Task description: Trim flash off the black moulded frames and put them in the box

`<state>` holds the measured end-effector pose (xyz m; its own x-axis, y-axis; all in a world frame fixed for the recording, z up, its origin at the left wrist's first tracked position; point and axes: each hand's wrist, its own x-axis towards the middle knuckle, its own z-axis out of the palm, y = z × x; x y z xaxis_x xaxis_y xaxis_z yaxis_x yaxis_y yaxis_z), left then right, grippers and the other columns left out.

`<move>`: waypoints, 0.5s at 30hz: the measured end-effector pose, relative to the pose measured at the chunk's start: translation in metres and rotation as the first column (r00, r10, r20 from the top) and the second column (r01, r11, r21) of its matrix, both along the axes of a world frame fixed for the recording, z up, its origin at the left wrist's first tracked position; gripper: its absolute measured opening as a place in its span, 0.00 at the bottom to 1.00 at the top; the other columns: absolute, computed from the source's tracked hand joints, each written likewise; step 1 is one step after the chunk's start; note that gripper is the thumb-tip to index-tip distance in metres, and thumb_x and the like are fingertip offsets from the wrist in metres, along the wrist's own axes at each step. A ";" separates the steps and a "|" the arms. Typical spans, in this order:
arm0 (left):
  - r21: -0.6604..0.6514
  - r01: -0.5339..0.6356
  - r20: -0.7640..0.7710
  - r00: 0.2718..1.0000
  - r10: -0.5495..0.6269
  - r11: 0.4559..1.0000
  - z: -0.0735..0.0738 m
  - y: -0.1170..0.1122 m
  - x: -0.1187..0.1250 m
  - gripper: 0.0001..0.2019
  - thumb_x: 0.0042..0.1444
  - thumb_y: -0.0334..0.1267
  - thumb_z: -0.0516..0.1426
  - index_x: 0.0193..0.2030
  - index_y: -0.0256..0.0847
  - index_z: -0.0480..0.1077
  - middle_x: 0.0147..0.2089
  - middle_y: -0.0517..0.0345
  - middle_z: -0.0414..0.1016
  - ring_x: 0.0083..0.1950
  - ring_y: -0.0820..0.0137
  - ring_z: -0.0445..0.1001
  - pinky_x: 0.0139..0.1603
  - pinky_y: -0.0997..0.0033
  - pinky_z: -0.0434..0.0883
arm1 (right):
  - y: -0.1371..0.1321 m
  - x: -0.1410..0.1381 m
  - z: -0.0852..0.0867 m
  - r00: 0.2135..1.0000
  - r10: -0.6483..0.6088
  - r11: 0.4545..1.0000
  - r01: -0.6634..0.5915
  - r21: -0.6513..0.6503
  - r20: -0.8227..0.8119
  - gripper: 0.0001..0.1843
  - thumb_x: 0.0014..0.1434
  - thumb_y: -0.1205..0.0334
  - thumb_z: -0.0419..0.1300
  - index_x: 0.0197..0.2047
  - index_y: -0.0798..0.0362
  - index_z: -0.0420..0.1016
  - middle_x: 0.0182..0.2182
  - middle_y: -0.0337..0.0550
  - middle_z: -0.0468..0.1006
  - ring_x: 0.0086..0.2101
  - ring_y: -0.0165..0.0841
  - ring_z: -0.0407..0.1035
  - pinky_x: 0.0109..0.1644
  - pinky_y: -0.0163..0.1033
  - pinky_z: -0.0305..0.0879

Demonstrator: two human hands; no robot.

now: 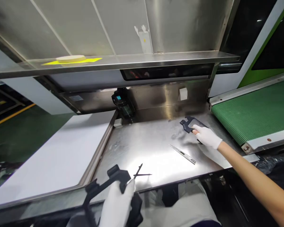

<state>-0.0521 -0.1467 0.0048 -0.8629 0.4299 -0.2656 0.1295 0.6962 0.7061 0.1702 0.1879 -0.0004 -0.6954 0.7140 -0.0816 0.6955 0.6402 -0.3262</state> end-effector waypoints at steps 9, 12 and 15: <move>0.180 0.068 0.128 0.988 -0.092 0.981 -0.020 0.052 0.028 0.18 0.58 0.58 0.57 0.35 0.49 0.56 0.20 0.71 0.58 0.19 0.68 0.64 0.22 0.69 0.60 | -0.019 0.010 -0.032 0.996 0.090 0.990 -0.087 0.109 -0.021 0.14 0.74 0.63 0.55 0.56 0.55 0.79 0.59 0.59 0.80 0.57 0.48 0.73 0.63 0.50 0.66; 0.191 0.152 0.176 0.967 -0.187 0.970 -0.016 0.068 0.050 0.17 0.62 0.56 0.56 0.36 0.49 0.56 0.22 0.70 0.60 0.22 0.68 0.64 0.25 0.67 0.62 | -0.067 0.006 -0.034 0.925 0.276 0.958 -0.244 0.150 -0.263 0.22 0.72 0.56 0.60 0.65 0.51 0.76 0.66 0.56 0.76 0.64 0.48 0.69 0.71 0.54 0.63; 0.199 0.295 0.099 0.943 -0.319 0.934 -0.017 0.073 0.081 0.17 0.62 0.57 0.57 0.34 0.48 0.58 0.27 0.64 0.66 0.30 0.64 0.70 0.34 0.63 0.68 | -0.125 0.011 -0.038 0.706 0.361 0.919 -0.379 0.107 -0.610 0.27 0.75 0.36 0.53 0.58 0.48 0.78 0.54 0.53 0.83 0.55 0.46 0.76 0.63 0.54 0.71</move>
